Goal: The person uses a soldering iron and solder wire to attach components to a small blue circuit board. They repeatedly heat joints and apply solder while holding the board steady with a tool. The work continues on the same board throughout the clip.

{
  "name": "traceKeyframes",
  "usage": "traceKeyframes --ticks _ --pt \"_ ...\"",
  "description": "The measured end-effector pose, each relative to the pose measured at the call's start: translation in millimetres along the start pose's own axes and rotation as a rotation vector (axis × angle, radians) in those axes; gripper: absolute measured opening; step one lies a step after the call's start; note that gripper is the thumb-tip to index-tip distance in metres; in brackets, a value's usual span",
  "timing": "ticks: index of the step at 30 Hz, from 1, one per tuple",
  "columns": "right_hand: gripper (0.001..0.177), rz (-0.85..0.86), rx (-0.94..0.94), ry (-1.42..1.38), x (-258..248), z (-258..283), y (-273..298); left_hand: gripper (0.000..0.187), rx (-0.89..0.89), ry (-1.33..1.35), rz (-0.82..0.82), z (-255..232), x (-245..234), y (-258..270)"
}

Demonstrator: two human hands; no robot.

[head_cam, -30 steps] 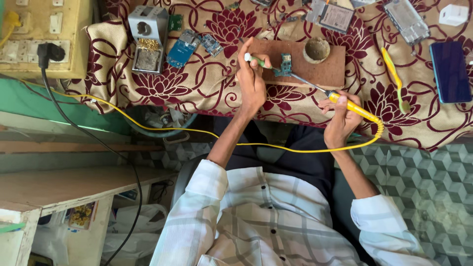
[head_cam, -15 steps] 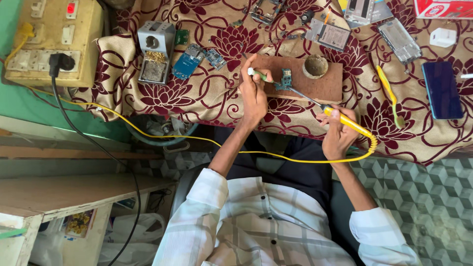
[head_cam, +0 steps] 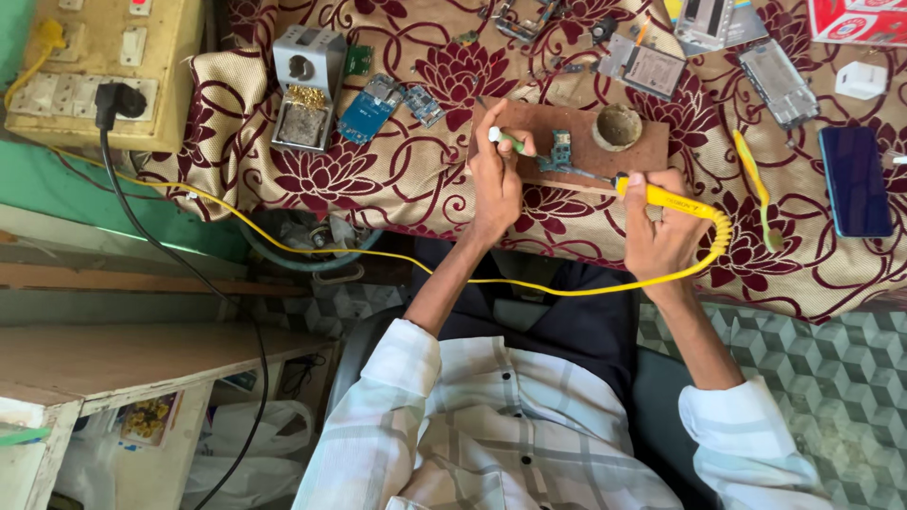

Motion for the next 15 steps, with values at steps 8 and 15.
traceKeyframes --ticks 8,15 --pt "0.023 -0.303 0.142 -0.183 -0.9 -27.4 29.2 0.053 0.05 0.007 0.0 6.3 2.2 -0.4" --pt "0.023 -0.297 0.112 -0.163 5.7 -31.8 36.5 0.053 -0.002 -0.006 -0.004 11.8 4.0 -1.1"
Point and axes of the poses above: each hand's wrist, its own y-axis away from the middle knuckle, its own x-axis out of the palm, z = x × y, the point moved 6 cm from there along -y, towards the middle knuckle, and after that the axes turned 15 degrees about -x, right-handed, at the moved point
